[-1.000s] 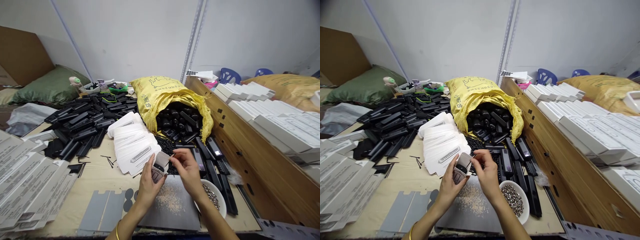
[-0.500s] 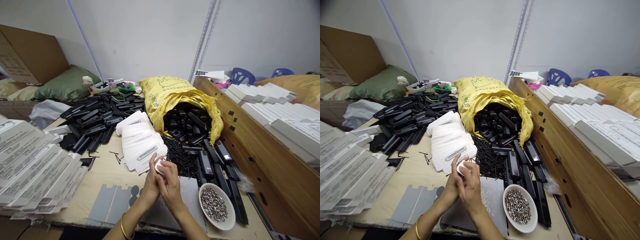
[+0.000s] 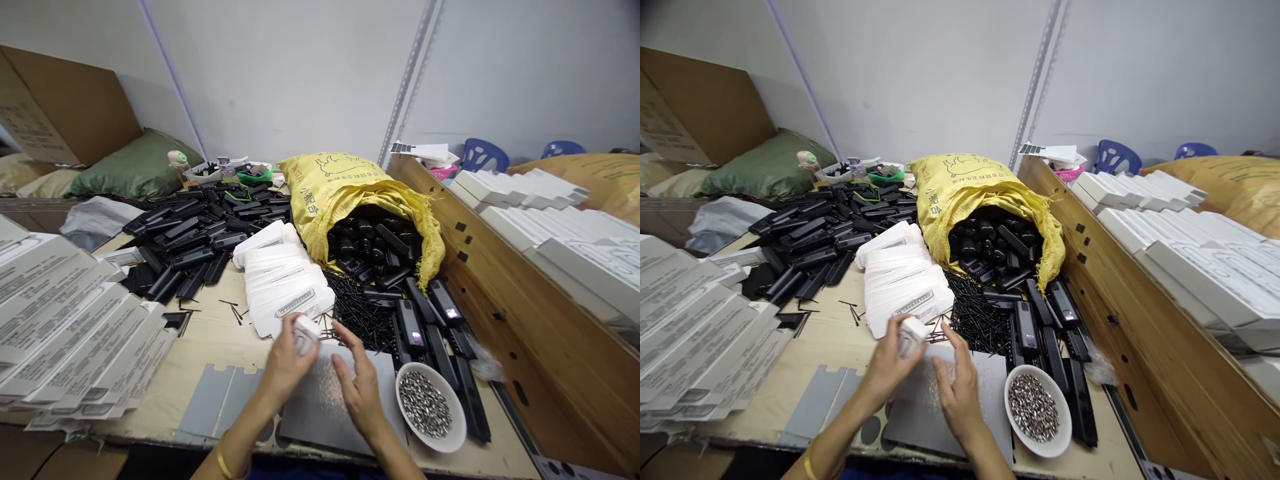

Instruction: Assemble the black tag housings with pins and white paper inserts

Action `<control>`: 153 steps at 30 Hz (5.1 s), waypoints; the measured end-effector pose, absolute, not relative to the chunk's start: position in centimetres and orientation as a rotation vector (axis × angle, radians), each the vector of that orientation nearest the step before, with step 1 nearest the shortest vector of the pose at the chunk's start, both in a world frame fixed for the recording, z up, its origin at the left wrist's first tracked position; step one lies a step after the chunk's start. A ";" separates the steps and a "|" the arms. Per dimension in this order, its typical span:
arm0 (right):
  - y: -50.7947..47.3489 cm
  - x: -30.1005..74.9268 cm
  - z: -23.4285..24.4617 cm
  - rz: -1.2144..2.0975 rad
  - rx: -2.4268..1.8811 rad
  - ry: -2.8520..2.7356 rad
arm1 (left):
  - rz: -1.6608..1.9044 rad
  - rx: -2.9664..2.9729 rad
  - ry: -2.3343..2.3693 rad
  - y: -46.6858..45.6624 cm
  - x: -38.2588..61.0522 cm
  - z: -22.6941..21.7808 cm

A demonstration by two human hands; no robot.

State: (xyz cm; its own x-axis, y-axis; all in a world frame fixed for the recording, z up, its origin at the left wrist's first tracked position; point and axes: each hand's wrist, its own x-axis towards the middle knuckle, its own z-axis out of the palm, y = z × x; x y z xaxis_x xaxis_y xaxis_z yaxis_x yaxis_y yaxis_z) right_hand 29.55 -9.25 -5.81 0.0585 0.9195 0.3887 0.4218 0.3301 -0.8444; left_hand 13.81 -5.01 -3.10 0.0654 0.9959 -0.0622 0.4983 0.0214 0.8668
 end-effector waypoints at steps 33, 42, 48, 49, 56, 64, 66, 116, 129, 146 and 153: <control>-14.6 42.6 -12.1 0.384 -1.869 -1.569 | 0.140 2.212 1.426 1.6 38.6 -6.5; -15.5 53.4 -12.4 0.501 -2.277 -1.209 | 0.472 2.033 1.376 4.6 32.8 -5.8; -12.7 53.6 -14.3 0.658 -2.075 -1.091 | 0.604 1.760 1.469 1.9 24.5 -7.9; -12.0 53.5 -14.5 0.666 -2.029 -1.051 | 0.614 1.774 1.492 1.1 24.0 -8.3; -9.5 53.3 -13.5 1.042 -1.664 -0.913 | 0.603 2.368 1.338 -3.0 25.4 -9.1; -6.9 53.5 -10.1 1.434 -1.443 -1.037 | 0.423 2.403 1.012 -4.1 27.0 -10.3; -5.6 53.5 -9.2 1.529 -1.418 -1.045 | 0.417 2.381 1.073 -3.9 27.6 -10.0; -13.3 43.9 -10.3 0.518 -1.988 -2.060 | -0.075 2.291 0.989 -7.3 19.1 -9.9; -9.6 40.4 -6.9 0.461 -1.723 -1.704 | 0.739 1.775 1.589 -0.6 19.9 -7.8; -15.4 44.4 -13.2 0.405 -2.035 -1.688 | 0.955 0.536 0.850 0.2 18.0 -6.2; -14.8 42.4 -11.0 0.767 -1.759 -1.040 | 1.033 0.247 0.927 -1.9 18.6 -6.0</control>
